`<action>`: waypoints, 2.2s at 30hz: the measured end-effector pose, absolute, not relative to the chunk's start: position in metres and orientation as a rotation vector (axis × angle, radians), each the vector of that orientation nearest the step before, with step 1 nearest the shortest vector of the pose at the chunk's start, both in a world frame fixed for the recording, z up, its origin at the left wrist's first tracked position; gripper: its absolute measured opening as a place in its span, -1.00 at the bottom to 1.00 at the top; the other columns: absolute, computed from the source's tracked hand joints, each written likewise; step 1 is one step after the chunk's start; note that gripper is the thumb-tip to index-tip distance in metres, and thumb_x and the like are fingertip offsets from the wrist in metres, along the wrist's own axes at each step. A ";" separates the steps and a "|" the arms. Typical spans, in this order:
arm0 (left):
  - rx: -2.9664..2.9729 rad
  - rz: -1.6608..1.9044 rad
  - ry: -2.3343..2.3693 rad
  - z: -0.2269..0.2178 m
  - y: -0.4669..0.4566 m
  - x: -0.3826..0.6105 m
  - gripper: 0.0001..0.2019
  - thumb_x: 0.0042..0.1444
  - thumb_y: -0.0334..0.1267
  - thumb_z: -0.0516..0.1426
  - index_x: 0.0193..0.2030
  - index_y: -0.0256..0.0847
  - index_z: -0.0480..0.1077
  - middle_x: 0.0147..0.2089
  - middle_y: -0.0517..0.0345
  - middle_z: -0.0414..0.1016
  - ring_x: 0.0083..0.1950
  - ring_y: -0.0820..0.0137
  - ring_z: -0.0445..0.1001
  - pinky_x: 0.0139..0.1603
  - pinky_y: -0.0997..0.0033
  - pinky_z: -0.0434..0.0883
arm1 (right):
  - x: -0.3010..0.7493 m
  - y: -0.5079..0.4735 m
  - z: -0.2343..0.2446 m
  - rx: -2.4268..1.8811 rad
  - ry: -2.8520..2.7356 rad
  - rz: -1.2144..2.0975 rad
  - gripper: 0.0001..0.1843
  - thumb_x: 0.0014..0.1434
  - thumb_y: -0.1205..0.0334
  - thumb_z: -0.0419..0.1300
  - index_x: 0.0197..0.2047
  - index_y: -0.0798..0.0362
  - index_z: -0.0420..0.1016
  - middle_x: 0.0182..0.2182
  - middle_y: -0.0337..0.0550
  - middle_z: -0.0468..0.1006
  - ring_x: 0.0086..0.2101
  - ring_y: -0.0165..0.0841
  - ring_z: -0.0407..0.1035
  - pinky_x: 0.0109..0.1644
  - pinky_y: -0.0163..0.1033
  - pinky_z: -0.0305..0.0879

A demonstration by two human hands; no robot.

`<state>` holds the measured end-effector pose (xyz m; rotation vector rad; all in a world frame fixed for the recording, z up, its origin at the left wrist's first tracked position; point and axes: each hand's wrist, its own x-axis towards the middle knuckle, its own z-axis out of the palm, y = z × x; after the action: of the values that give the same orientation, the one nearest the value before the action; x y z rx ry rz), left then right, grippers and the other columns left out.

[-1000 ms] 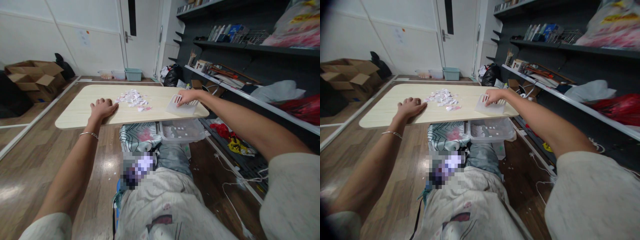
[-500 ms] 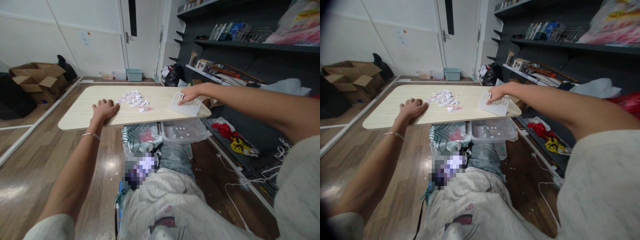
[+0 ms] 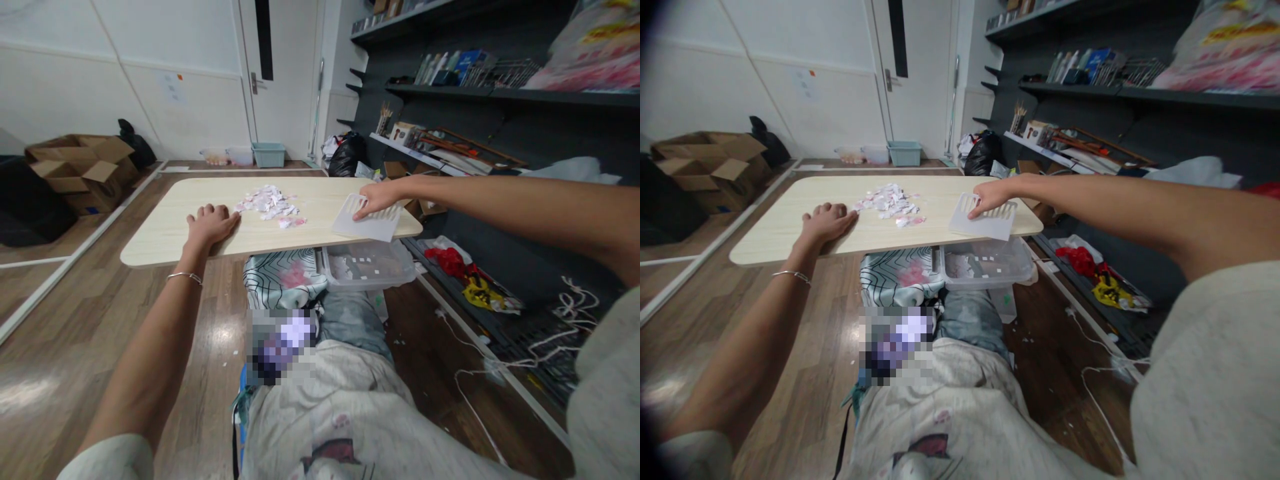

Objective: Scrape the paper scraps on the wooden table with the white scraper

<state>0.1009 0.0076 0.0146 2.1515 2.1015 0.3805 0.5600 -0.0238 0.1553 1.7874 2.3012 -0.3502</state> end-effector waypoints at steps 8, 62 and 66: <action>2.160 0.373 2.096 0.014 0.009 0.100 -0.27 0.53 0.23 -0.13 0.41 -0.19 0.61 0.58 -0.56 0.51 0.64 -0.39 0.37 0.65 -0.47 0.27 | 0.526 -0.043 0.119 1.456 2.357 -0.559 -0.27 0.18 -0.42 0.58 -0.03 0.16 0.88 -0.22 -0.05 0.87 -0.15 -0.16 0.68 0.01 -0.18 0.51; 2.217 0.423 2.097 -0.001 0.020 0.097 -0.34 0.57 0.15 -0.10 0.40 -0.19 0.62 0.57 -0.55 0.54 0.64 -0.36 0.41 0.63 -0.53 0.28 | 0.480 -0.049 0.172 1.274 2.148 0.146 -0.44 0.51 0.07 0.48 0.24 0.49 0.80 0.01 0.42 0.85 -0.12 -0.06 0.71 -0.10 -0.12 0.41; 2.215 0.405 2.095 0.002 0.019 0.097 -0.32 0.55 0.15 -0.11 0.39 -0.21 0.62 0.57 -0.57 0.53 0.64 -0.37 0.40 0.62 -0.52 0.29 | 0.540 -0.055 0.167 1.495 2.079 0.122 -0.57 0.50 0.02 0.48 0.19 0.21 0.88 0.00 0.31 0.87 -0.09 -0.02 0.73 0.03 -0.05 0.52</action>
<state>0.0973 0.0190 0.0016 2.2146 2.0950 0.4053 0.5400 -0.0548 0.1668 1.4949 2.0793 0.1215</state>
